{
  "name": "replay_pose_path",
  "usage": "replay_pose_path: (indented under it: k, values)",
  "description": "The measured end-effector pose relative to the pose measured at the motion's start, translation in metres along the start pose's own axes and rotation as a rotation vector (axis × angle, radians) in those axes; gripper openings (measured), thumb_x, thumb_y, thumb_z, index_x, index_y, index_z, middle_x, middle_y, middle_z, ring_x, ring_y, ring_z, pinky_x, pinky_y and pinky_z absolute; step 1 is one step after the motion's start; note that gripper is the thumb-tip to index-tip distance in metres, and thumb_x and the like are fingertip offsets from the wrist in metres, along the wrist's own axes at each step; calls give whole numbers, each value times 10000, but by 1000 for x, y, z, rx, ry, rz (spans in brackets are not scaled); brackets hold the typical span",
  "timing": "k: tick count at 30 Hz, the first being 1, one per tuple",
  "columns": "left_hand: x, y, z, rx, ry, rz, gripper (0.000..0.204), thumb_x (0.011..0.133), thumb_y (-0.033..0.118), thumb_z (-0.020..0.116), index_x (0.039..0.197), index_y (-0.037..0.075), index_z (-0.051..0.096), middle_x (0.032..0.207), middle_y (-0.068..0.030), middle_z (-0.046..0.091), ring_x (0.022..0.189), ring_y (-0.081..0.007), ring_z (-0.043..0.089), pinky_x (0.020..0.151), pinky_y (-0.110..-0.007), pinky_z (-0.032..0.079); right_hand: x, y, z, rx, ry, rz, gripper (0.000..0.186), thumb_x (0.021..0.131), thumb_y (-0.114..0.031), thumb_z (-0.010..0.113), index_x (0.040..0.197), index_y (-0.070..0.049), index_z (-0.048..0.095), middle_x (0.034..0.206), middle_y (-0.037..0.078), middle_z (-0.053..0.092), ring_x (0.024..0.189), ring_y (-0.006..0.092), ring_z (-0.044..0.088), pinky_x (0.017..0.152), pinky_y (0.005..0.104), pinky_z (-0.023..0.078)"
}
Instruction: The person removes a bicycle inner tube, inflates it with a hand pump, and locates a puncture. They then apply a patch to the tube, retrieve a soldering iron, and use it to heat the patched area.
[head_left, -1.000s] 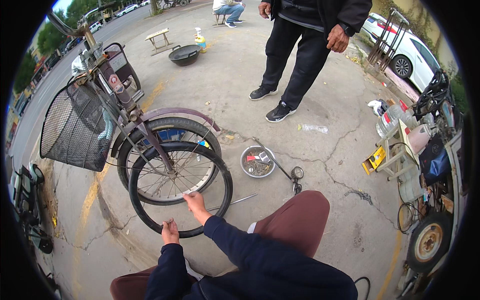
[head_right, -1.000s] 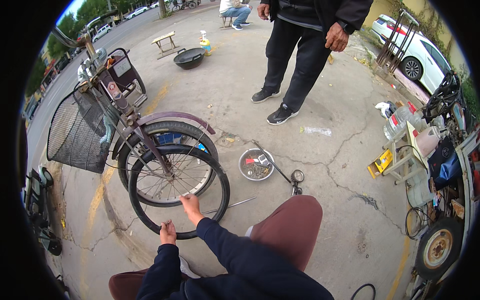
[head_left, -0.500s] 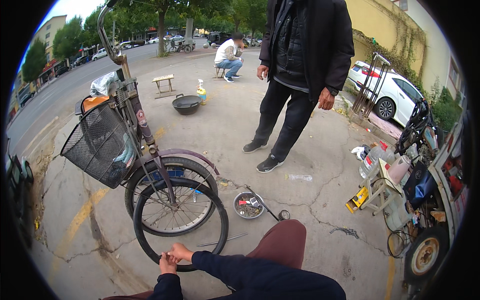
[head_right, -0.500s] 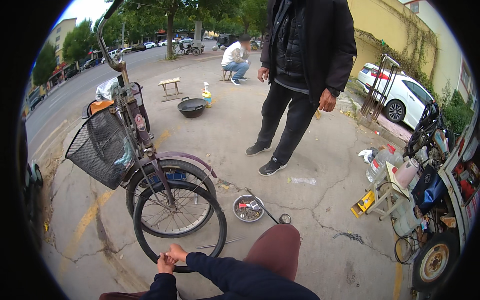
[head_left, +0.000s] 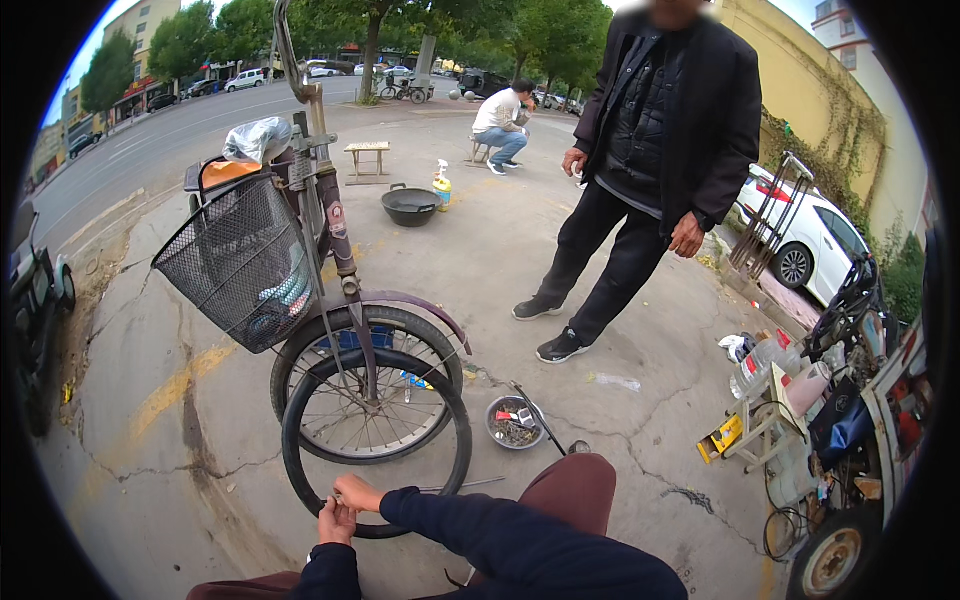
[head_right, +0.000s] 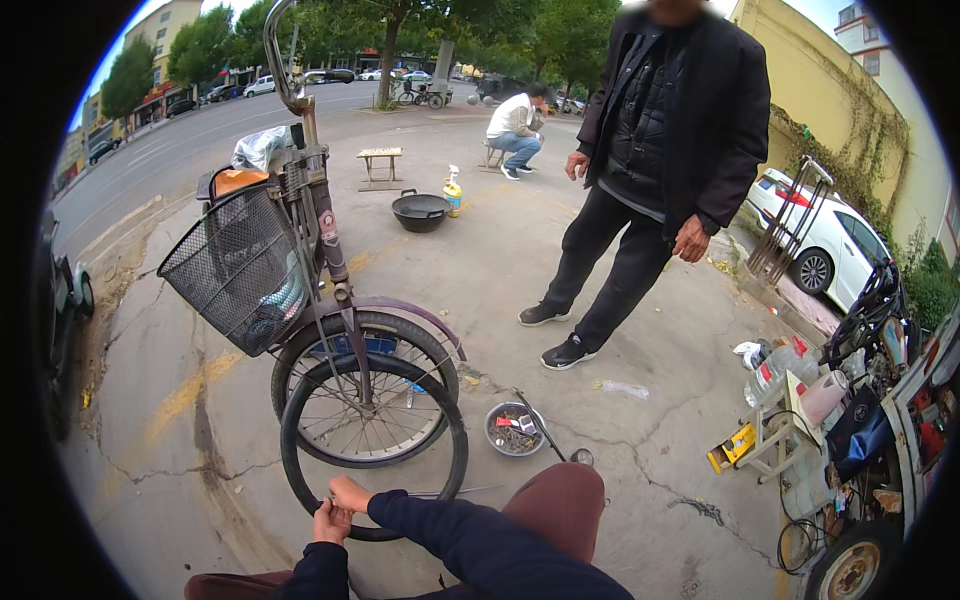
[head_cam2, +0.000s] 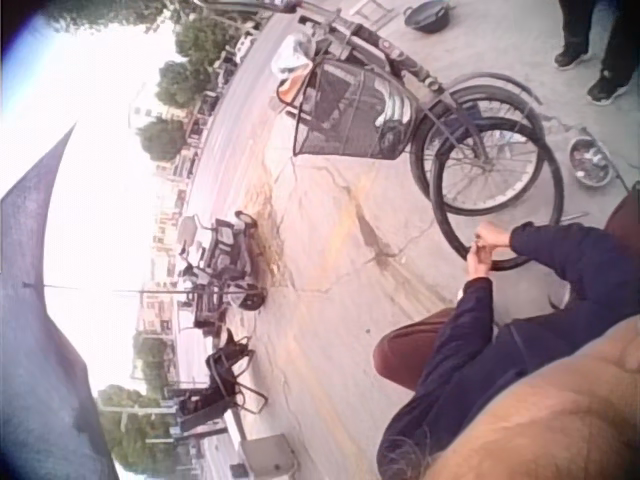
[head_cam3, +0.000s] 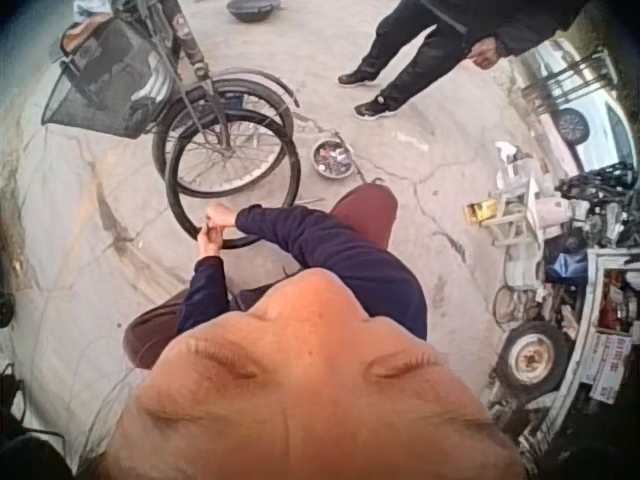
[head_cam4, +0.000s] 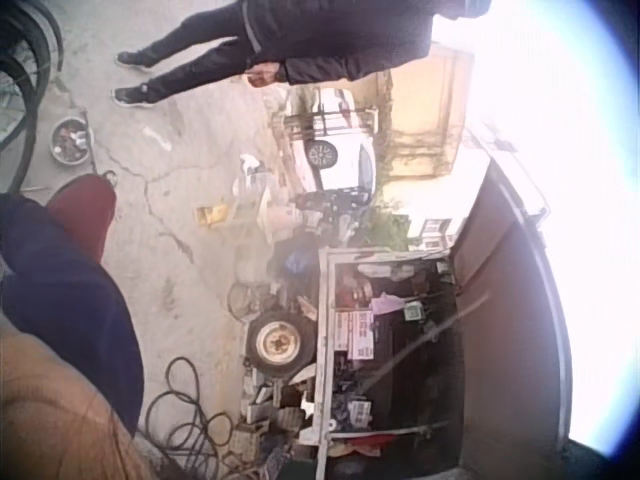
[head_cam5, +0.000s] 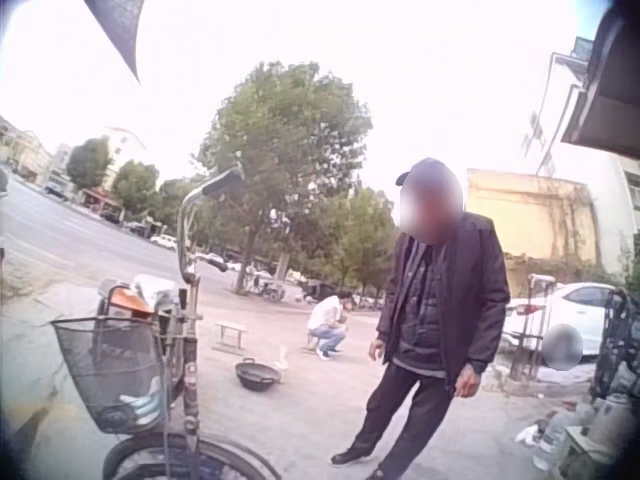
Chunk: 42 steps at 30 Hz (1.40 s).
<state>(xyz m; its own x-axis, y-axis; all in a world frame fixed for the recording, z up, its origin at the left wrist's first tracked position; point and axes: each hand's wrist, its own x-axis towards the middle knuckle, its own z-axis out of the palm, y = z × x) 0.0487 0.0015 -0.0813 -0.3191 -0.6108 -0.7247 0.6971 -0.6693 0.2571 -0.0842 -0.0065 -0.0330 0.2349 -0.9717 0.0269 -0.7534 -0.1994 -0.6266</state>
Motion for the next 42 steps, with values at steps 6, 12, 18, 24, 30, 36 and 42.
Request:
replay_pose_path:
  k: [6, 12, 18, 24, 30, 36, 42]
  values:
    - [-4, -2, 2, -80, -24, -33, 229, 994, 241, 528, 849, 80, 604, 828, -53, 665, 764, -201, 636, 720, -337, 542, 1, 31, -2, 1525, -433, 977, 128, 939, -123, 626, 947, 3, 644, 792, 56, 685, 638, 98, 643, 567, 205, 546]
    - [-1, -4, -2, -17, -108, -7, 192, 995, 243, 524, 925, 76, 588, 872, -44, 645, 781, -191, 613, 702, -323, 519, -1, 35, 13, 1242, -400, 773, 166, 937, -148, 621, 907, 13, 651, 750, 51, 670, 618, 127, 646, 545, 224, 541]
    - [11, -10, -10, -12, -27, 44, 224, 1022, 242, 462, 986, 50, 571, 889, -54, 640, 752, -195, 595, 657, -299, 480, 2, 32, 23, 1210, -403, 856, 138, 899, -126, 636, 865, 6, 657, 709, 66, 656, 562, 161, 623, 479, 297, 502]
    - [10, -14, -8, 36, -36, 174, 229, 1021, 215, 471, 1034, 18, 588, 1020, -101, 667, 908, -223, 650, 818, -348, 527, -14, 10, 24, 110, 152, -3, 135, 823, -117, 630, 797, -5, 558, 754, 195, 654, 760, 376, 655, 595, 439, 504]
    - [16, -13, -12, 59, -87, 227, 254, 1028, 233, 457, 1051, 22, 596, 988, -84, 662, 897, -225, 644, 863, -358, 515, -18, -1, 9, 442, 109, 148, 238, 915, -210, 585, 867, 23, 576, 723, 174, 652, 671, 321, 661, 533, 404, 503]
    - [29, -15, -29, 138, -270, 211, 272, 1032, 262, 446, 1037, 37, 599, 967, -81, 663, 899, -221, 639, 860, -351, 513, 0, 20, 9, 1167, -427, 858, 339, 968, -266, 558, 905, 60, 625, 663, 80, 629, 489, 153, 564, 417, 279, 427]
    - [27, -16, -17, 4, -48, 208, 232, 1019, 254, 484, 1035, 57, 604, 1031, -72, 676, 1013, -199, 645, 925, -339, 510, -9, 10, 13, 150, 180, -120, 189, 893, -191, 616, 894, -1, 619, 757, 184, 640, 696, 362, 614, 588, 428, 448]
